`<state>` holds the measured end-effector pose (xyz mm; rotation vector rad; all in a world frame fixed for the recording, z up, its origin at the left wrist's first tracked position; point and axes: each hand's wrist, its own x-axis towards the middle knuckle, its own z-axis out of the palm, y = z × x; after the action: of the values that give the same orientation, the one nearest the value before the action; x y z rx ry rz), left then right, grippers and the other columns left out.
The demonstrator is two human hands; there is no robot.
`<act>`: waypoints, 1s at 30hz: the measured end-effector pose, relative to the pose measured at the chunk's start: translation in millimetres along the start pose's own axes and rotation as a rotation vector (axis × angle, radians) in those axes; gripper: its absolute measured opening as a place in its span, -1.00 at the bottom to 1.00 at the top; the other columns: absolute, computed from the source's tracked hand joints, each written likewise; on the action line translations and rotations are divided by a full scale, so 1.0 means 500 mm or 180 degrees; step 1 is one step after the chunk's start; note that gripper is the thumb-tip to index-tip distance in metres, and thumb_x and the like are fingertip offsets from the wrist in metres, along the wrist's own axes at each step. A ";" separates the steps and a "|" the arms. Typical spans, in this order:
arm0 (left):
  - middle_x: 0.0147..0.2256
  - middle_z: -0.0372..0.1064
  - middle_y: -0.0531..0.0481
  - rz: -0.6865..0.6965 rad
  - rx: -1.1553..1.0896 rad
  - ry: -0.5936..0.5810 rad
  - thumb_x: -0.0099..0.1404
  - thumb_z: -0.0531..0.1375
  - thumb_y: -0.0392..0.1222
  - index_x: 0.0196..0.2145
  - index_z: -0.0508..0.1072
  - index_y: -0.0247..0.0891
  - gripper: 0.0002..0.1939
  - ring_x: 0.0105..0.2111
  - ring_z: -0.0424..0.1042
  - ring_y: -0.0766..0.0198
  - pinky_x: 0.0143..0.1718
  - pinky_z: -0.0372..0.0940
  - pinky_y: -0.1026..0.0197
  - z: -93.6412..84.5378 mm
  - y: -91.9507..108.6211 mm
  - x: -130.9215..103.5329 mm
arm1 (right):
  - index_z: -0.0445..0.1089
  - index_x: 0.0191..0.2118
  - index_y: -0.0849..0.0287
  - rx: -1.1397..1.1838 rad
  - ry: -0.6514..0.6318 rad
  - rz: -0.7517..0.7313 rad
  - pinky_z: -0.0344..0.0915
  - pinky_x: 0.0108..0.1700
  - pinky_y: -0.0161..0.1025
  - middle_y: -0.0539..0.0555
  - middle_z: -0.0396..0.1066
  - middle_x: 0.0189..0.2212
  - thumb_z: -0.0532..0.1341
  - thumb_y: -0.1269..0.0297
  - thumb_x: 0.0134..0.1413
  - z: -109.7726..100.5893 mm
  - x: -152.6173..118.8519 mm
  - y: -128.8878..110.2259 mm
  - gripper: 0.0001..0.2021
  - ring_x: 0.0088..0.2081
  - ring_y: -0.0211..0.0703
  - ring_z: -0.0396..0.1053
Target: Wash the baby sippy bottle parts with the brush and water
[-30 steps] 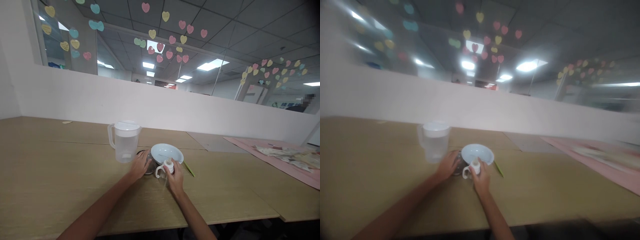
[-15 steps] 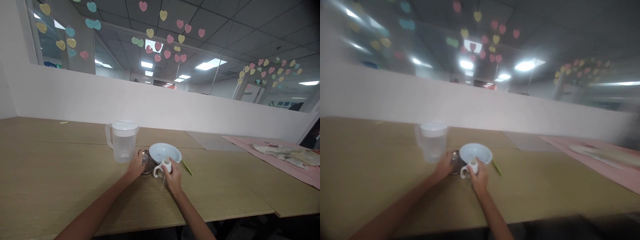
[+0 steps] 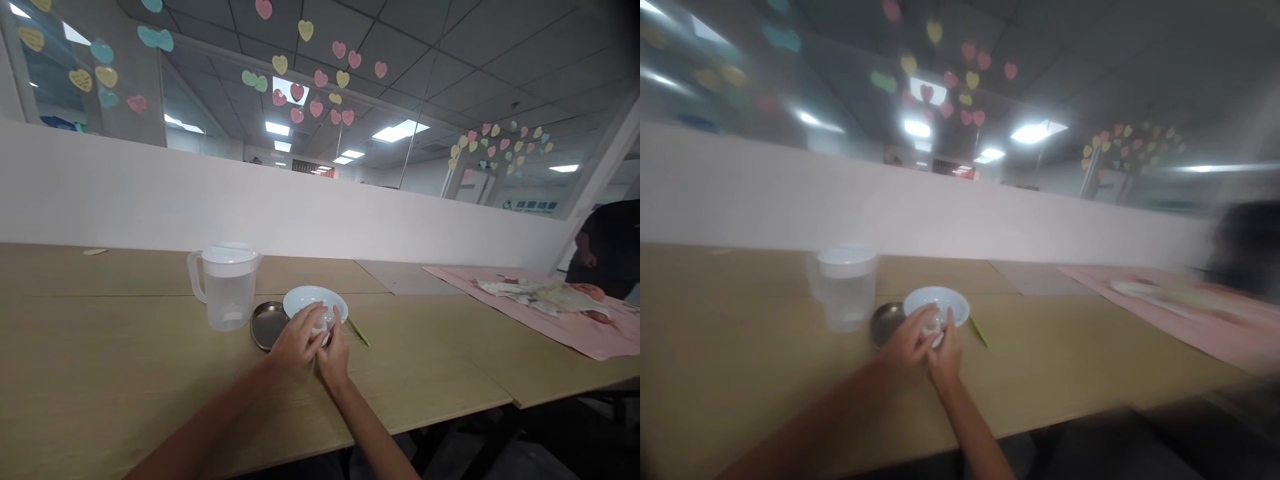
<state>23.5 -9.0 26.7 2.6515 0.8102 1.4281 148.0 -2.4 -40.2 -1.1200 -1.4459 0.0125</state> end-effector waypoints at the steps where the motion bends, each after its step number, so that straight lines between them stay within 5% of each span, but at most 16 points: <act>1: 0.13 0.13 -0.19 -0.0070 -0.0077 -0.0074 0.32 -0.01 -0.18 0.14 0.13 -0.24 -0.56 0.14 0.13 0.14 0.13 0.10 0.08 0.007 -0.001 -0.004 | -0.10 0.27 0.27 -0.0060 0.0003 -0.0027 0.33 -0.24 -0.19 0.21 0.36 -0.06 0.09 0.05 0.07 -0.001 0.000 -0.001 -0.29 -0.18 -0.03 0.38; 8: 0.05 0.27 -0.11 -0.0753 -0.0598 -0.0014 0.32 0.01 -0.14 0.18 0.10 -0.18 -0.52 -0.15 0.38 0.24 -0.03 0.24 0.17 0.028 -0.012 -0.030 | -0.11 0.28 0.30 -0.0275 0.0094 -0.0178 0.34 -0.24 -0.18 0.23 0.37 -0.09 0.10 -0.01 0.07 -0.001 0.002 -0.009 -0.25 -0.17 -0.01 0.39; 13: 0.01 0.31 -0.10 -0.0964 -0.0821 0.0180 0.30 0.05 -0.14 0.14 0.15 -0.21 -0.53 -0.08 0.34 0.21 -0.04 0.23 0.17 0.035 -0.016 -0.039 | 0.12 0.18 0.26 -0.0253 0.0167 -0.0489 0.31 -0.13 -0.15 0.25 0.35 -0.08 0.13 0.02 0.09 -0.003 0.005 -0.012 -0.40 -0.09 0.00 0.33; 30: -0.06 0.37 -0.10 -0.1110 -0.1014 0.0143 0.25 0.11 -0.14 0.10 0.18 -0.22 -0.54 -0.09 0.37 0.20 -0.03 0.26 0.13 0.034 -0.024 -0.038 | 0.18 0.13 0.28 -0.0492 0.0273 -0.0822 0.26 -0.15 -0.04 0.26 0.38 -0.17 0.12 0.03 0.09 -0.007 0.018 -0.003 -0.44 -0.14 0.05 0.30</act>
<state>23.3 -3.4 -1.0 2.1297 0.9058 1.3923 151.9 0.5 -31.6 -1.0368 -1.5239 -0.3302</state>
